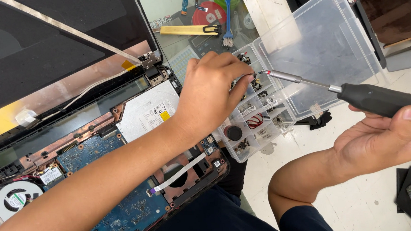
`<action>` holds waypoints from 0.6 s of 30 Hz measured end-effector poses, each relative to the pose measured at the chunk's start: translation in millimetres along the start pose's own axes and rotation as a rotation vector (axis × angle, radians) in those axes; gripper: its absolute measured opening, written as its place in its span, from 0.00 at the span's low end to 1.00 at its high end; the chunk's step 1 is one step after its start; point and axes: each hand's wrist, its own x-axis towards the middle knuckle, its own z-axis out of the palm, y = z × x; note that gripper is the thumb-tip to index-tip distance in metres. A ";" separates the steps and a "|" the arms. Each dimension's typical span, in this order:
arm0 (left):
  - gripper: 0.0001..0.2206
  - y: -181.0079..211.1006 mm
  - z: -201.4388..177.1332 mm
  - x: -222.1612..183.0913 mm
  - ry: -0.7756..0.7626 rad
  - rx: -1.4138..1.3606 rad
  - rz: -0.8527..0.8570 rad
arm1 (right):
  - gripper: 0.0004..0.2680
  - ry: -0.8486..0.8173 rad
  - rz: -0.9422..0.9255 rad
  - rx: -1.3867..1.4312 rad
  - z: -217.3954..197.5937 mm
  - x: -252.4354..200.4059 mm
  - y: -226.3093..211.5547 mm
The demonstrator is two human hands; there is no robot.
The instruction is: Securing a motherboard and internal components into a laptop chassis by connecting cables and fastening screws.
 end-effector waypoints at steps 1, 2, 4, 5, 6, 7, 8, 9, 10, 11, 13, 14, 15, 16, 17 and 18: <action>0.02 -2.2 0.6 -2.2 -0.027 0.204 0.060 | 0.20 0.009 0.009 0.001 -0.8 -0.2 0.5; 0.02 -6.6 5.0 -4.7 -0.027 0.205 0.060 | 0.20 0.009 0.010 0.001 -1.0 -0.5 0.5; 0.07 -15.4 13.2 -9.9 -0.012 0.515 0.095 | 0.19 -0.016 -0.015 -0.005 -0.8 -1.0 0.1; 0.07 -14.2 11.7 -10.3 -0.011 0.517 0.095 | 0.19 -0.016 -0.015 -0.002 0.1 -0.6 -0.7; 0.07 -12.9 10.4 -10.9 -0.012 0.451 0.071 | 0.19 -0.017 -0.010 0.004 0.6 -0.3 -1.6; 0.15 -11.7 9.2 -11.4 -0.012 0.384 0.048 | 0.20 -0.018 -0.005 0.011 1.2 0.1 -2.4; 0.15 -5.1 3.9 -10.1 -0.013 0.385 0.048 | 0.20 -0.017 -0.004 0.011 5.2 -0.4 -7.5; 0.17 1.5 -1.3 -8.7 -0.017 0.192 0.012 | 0.17 -0.106 -0.076 0.017 9.3 -0.8 -12.5; 0.18 8.1 -6.5 -7.7 -0.023 0.000 -0.024 | 0.14 -0.192 -0.150 0.018 12.9 -1.8 -17.9; 0.18 10.1 -6.8 -7.8 -0.026 0.000 -0.024 | 0.14 -0.190 -0.148 0.017 12.6 -3.0 -18.4; 0.09 14.4 -9.4 -10.7 0.023 -0.095 -0.054 | 0.13 -0.226 -0.151 0.052 13.7 -5.7 -19.6; 0.09 13.5 -8.5 -11.9 0.030 -0.083 -0.061 | 0.13 -0.233 -0.145 0.065 10.8 -6.9 -14.5; 0.07 12.5 -8.6 -13.7 0.049 -0.097 -0.042 | 0.16 -0.160 -0.104 0.088 8.3 -8.7 -10.2; 0.04 10.8 -10.8 -17.0 0.071 -0.101 -0.032 | 0.19 -0.093 -0.054 0.116 8.3 -11.7 -4.5; 0.04 12.9 -15.1 -20.4 0.080 -0.079 -0.048 | 0.19 -0.105 -0.039 0.136 0.8 -9.7 1.5; 0.02 14.2 -21.4 -26.4 0.058 -0.052 -0.037 | 0.12 -0.024 0.013 0.172 -3.4 -9.5 10.0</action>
